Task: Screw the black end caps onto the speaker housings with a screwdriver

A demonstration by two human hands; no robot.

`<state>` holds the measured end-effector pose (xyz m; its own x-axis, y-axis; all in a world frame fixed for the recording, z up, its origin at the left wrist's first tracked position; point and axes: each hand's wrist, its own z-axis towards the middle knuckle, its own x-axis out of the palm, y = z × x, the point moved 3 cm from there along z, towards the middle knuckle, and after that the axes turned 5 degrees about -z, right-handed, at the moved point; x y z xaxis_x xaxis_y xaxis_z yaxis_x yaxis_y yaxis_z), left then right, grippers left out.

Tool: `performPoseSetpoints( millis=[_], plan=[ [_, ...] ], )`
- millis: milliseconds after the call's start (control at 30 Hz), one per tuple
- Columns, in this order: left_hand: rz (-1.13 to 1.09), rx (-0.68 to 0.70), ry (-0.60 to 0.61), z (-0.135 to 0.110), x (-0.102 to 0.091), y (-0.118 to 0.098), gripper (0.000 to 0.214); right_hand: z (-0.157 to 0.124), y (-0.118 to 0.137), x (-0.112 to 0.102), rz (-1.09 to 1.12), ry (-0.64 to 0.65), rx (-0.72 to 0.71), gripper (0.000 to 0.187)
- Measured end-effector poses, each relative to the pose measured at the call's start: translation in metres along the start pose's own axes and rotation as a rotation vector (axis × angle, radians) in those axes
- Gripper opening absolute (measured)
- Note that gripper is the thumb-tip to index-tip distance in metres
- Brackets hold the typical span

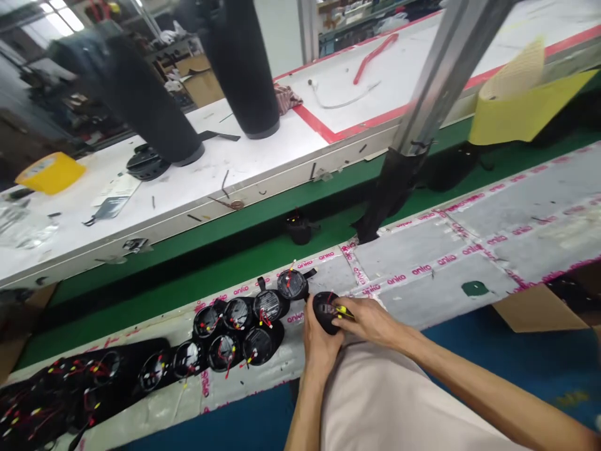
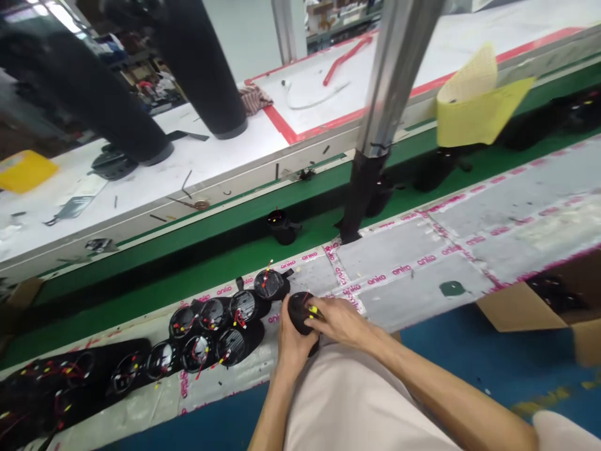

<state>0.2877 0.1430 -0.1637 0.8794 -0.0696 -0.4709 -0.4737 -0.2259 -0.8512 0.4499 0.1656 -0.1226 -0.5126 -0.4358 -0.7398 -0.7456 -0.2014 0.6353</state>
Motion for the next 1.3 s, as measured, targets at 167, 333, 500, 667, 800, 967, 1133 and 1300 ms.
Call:
performPoseSetpoints(
  millis=[167,333,500,667,800,967,1133,1300],
  plan=[
    [0.058,0.03,-0.125,-0.031,-0.024,0.008,0.086,-0.001,0.026,0.012,-0.199,0.129,-0.112,0.016],
    [0.15,-0.134,-0.322,-0.054,-0.048,0.015,0.081,0.017,0.054,0.027,-0.334,0.175,-0.283,0.019],
    [0.172,-0.203,-0.362,-0.068,-0.053,0.024,0.073,0.036,0.06,0.037,-0.357,0.172,-0.353,0.025],
    [0.18,-0.227,-0.403,-0.069,-0.053,0.031,0.063,0.034,0.063,0.026,-0.162,0.11,-0.344,0.025],
    [0.281,-0.291,-0.434,-0.067,-0.057,0.03,0.056,0.062,0.048,-0.02,-0.055,-0.179,-0.239,0.029],
    [0.272,-0.268,-0.543,-0.07,-0.059,0.026,0.034,0.156,0.019,-0.076,-0.438,-0.299,-0.075,0.033],
    [0.249,-0.202,-0.652,-0.078,-0.054,0.034,0.017,0.224,0.011,-0.08,-0.538,-0.201,-0.118,0.034],
    [0.223,0.031,-0.763,-0.084,-0.061,0.025,0.012,0.225,0.001,-0.077,-0.579,-0.157,-0.085,0.024]
  ],
)
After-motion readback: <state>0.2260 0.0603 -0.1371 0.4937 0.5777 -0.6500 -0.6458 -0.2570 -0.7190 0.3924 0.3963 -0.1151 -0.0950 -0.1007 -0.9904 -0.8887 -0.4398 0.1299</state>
